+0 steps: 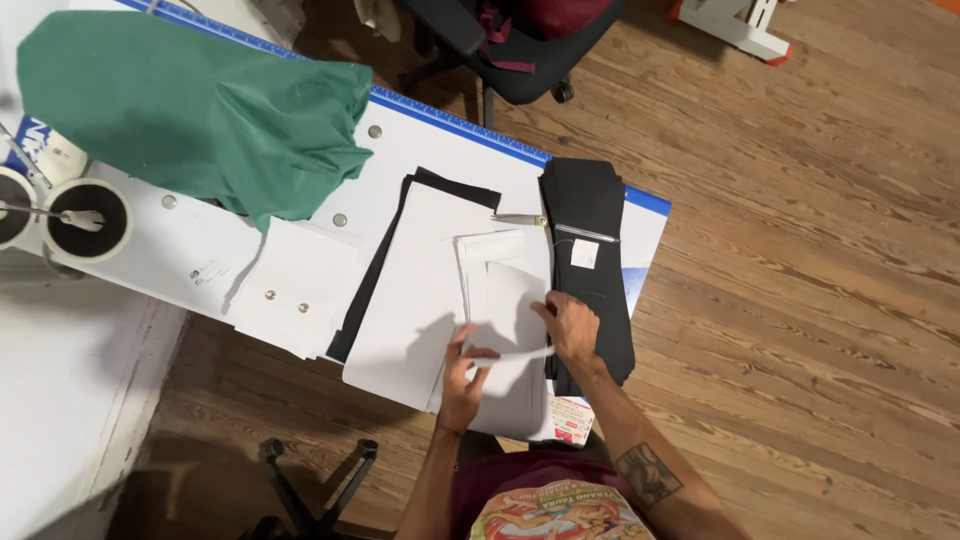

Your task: Organizing and marking leather pieces and paper templates on a workbench

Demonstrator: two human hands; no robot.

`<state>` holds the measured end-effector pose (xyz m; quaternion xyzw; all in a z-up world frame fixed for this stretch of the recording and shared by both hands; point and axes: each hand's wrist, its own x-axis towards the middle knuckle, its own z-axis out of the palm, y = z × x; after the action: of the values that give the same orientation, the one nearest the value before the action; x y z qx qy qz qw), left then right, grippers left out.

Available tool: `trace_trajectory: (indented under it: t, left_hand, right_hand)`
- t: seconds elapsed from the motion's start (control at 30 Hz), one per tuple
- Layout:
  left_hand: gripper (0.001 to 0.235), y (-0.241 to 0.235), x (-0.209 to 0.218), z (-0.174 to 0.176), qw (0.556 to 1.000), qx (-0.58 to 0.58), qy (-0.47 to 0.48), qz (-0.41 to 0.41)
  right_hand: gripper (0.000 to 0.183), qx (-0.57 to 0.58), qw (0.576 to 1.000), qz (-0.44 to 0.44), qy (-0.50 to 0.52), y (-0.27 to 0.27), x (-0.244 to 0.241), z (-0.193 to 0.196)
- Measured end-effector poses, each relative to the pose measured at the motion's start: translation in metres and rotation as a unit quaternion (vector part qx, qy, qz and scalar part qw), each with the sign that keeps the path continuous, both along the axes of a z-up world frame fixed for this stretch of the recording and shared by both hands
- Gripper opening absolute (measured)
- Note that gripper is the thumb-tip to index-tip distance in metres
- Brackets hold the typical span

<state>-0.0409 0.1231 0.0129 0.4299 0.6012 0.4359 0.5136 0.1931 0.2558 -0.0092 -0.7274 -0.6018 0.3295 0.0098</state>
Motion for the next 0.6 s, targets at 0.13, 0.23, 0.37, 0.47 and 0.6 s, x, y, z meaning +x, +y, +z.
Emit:
trace_trajectory:
  t: [0.13,0.23,0.37,0.47,0.6]
  left_hand:
    - [0.015,0.023,-0.001,-0.002,0.995,0.102,0.017,0.007]
    - [0.023,0.022,-0.016,-0.045,0.996,0.049,-0.076,-0.005]
    - [0.039,0.019,-0.014,0.005,0.991,0.036,-0.127,0.011]
    - [0.105,0.0,-0.01,0.027,0.971,-0.088,-0.204,0.083]
    - [0.049,-0.022,-0.002,-0.034,0.986,-0.127,-0.071,0.083]
  right_hand:
    - [0.006,-0.018,0.922,0.032,0.386,-0.017,0.025,-0.028]
    - [0.055,-0.263,0.857,-0.102,0.431,-0.015,0.004,0.041]
    - [0.057,-0.102,0.876,-0.242,0.404,0.005,0.003,-0.012]
    - [0.073,-0.091,0.985,-0.095,0.108,0.017,-0.015,0.002]
    - [0.058,-0.06,0.996,-0.061,0.039,0.021,-0.008,-0.037]
